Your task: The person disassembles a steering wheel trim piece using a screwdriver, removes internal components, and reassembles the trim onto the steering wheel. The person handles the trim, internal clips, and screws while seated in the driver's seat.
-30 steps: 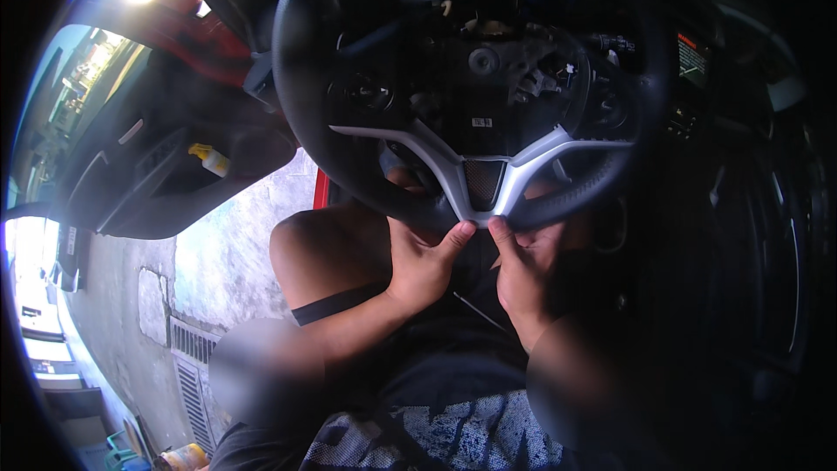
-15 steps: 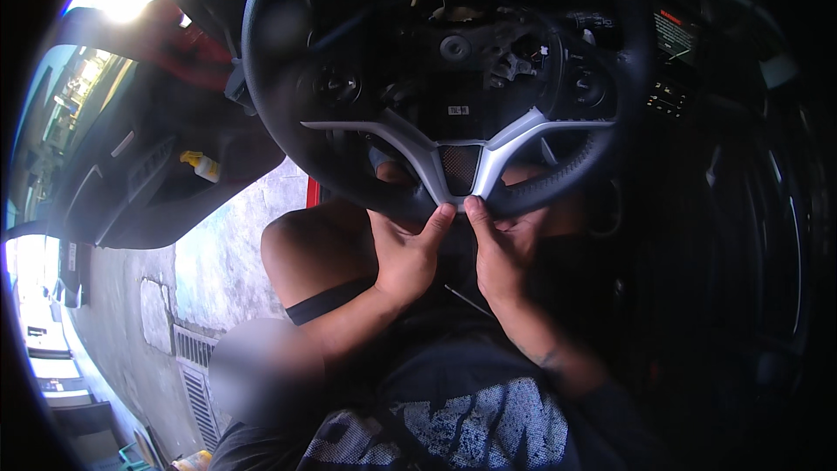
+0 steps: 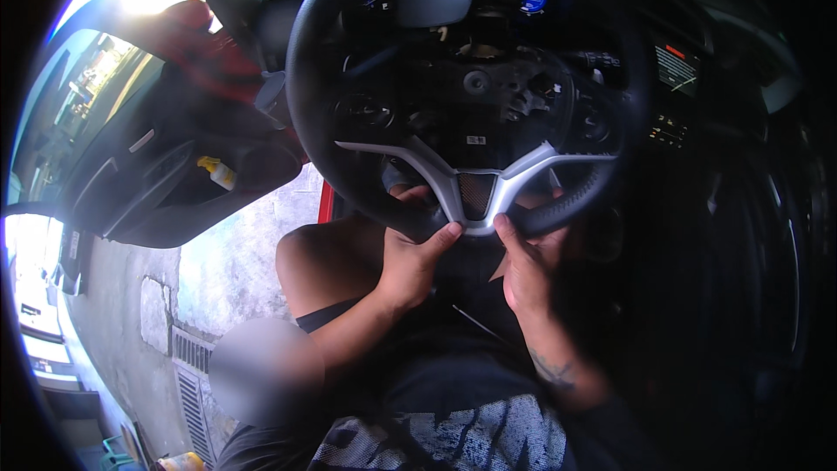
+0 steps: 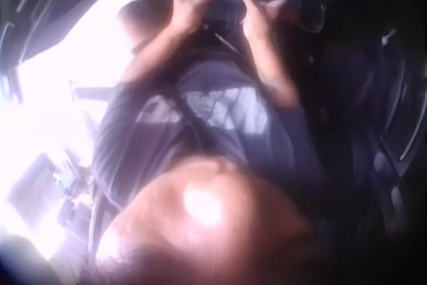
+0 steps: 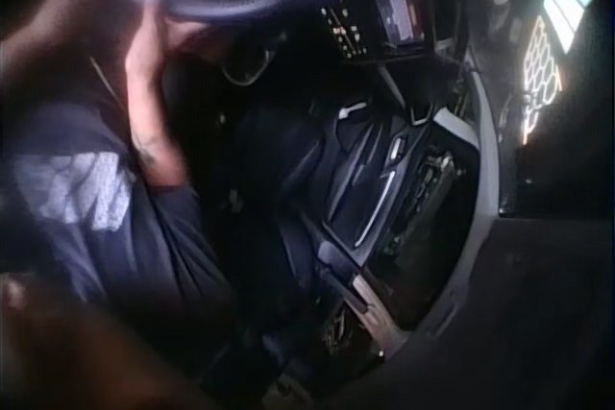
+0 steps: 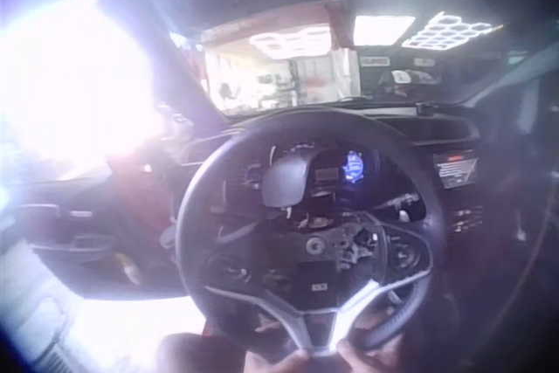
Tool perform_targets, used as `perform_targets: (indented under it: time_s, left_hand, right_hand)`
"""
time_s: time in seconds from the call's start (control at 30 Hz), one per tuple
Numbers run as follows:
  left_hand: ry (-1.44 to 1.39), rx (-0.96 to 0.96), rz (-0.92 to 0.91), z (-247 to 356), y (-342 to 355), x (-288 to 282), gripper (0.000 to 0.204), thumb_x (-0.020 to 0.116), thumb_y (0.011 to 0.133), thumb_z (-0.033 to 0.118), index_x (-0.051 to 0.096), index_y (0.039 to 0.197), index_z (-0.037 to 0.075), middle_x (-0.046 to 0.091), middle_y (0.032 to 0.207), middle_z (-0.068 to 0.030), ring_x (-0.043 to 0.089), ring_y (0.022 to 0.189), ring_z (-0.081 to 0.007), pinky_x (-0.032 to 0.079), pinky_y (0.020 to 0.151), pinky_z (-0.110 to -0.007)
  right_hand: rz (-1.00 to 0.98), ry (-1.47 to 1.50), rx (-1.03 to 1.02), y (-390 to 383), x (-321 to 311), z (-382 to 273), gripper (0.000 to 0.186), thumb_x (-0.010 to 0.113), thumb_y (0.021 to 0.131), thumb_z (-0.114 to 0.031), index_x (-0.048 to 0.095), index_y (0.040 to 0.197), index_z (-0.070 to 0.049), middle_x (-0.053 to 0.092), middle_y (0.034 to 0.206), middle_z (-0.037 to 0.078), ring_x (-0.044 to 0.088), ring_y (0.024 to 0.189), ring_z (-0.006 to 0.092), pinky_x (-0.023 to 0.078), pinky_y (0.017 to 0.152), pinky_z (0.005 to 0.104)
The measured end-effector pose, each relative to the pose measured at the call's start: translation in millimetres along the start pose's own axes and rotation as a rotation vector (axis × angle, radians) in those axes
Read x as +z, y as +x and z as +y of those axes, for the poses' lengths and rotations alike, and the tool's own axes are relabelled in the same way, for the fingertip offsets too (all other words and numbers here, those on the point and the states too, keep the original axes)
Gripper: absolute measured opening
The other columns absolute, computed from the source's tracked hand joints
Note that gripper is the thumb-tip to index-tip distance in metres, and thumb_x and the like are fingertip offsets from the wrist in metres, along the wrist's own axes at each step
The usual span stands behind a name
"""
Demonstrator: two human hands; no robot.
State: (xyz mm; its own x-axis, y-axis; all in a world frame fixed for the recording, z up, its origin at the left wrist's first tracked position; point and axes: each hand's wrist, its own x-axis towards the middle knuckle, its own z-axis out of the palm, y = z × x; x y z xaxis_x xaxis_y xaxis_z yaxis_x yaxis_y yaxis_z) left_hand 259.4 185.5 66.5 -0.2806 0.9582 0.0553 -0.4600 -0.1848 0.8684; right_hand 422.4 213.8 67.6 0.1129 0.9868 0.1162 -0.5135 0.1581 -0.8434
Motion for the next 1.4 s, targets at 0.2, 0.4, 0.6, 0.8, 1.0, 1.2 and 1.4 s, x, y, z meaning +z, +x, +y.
perform_targets:
  time_s: [0.2,0.4,0.6,0.8,1.0,1.2,1.4]
  left_hand:
    - [-0.050,-0.016,0.051,-5,0,4,0.052,0.087,0.093,-0.002,0.050,0.130,0.003,0.064,0.120,-0.0081,0.065,0.115,-0.0168,0.054,0.103,-0.033]
    - [-0.089,-0.136,-0.164,-8,13,-31,0.064,0.087,0.091,0.001,0.049,0.142,0.007,0.060,0.133,-0.0058,0.063,0.127,-0.0194,0.052,0.110,-0.040]
    - [-0.433,-0.276,-0.297,42,57,-100,0.067,0.080,0.094,0.005,0.052,0.154,0.003,0.069,0.137,-0.0133,0.068,0.134,-0.0360,0.049,0.123,-0.056]
    - [-0.233,-0.132,-0.256,34,87,-124,0.027,0.078,0.103,0.014,0.068,0.126,0.003,0.069,0.119,-0.0088,0.072,0.122,-0.0297,0.055,0.116,-0.058]
    - [-0.036,-0.123,-0.455,21,120,-151,0.033,0.075,0.107,0.019,0.068,0.137,0.007,0.070,0.136,-0.0105,0.071,0.125,-0.0308,0.057,0.114,-0.053]
    - [-0.123,-0.140,-0.454,12,127,-144,0.043,0.075,0.105,0.024,0.063,0.144,0.009,0.065,0.142,-0.0110,0.067,0.129,-0.0318,0.055,0.115,-0.055]
    - [-0.209,-0.171,-0.426,10,133,-135,0.053,0.076,0.104,0.029,0.057,0.150,0.012,0.061,0.148,-0.0116,0.064,0.134,-0.0328,0.053,0.116,-0.057]
  right_hand:
    - [0.040,-0.137,-0.056,3,-2,10,0.094,0.086,0.095,0.000,0.024,0.165,0.001,0.034,0.160,0.019,0.043,0.150,0.0291,0.042,0.126,0.0465]
    - [0.068,-0.166,-0.056,1,0,17,0.090,0.086,0.095,-0.002,0.027,0.163,-0.001,0.039,0.158,0.018,0.049,0.144,0.0278,0.045,0.123,0.0441]
    - [-0.122,0.036,0.105,11,-25,12,0.069,0.083,0.096,0.001,0.045,0.153,-0.005,0.057,0.145,0.010,0.060,0.131,0.0198,0.049,0.116,0.0384]
    - [-0.315,0.064,0.138,20,-23,11,0.055,0.072,0.102,-0.005,0.049,0.153,-0.005,0.060,0.139,0.006,0.054,0.132,0.0187,0.039,0.120,0.0390]
    - [-0.312,0.071,0.146,22,-19,7,0.050,0.069,0.103,-0.001,0.048,0.148,-0.003,0.066,0.126,0.008,0.062,0.119,0.0162,0.046,0.112,0.0353]
    - [-0.282,0.104,0.163,22,-17,7,0.050,0.071,0.103,-0.001,0.048,0.147,-0.004,0.067,0.124,0.007,0.062,0.119,0.0158,0.046,0.111,0.0347]
    - [-0.241,0.098,0.160,19,-19,9,0.051,0.073,0.102,-0.003,0.050,0.146,-0.004,0.067,0.124,0.007,0.063,0.118,0.0163,0.046,0.111,0.0348]
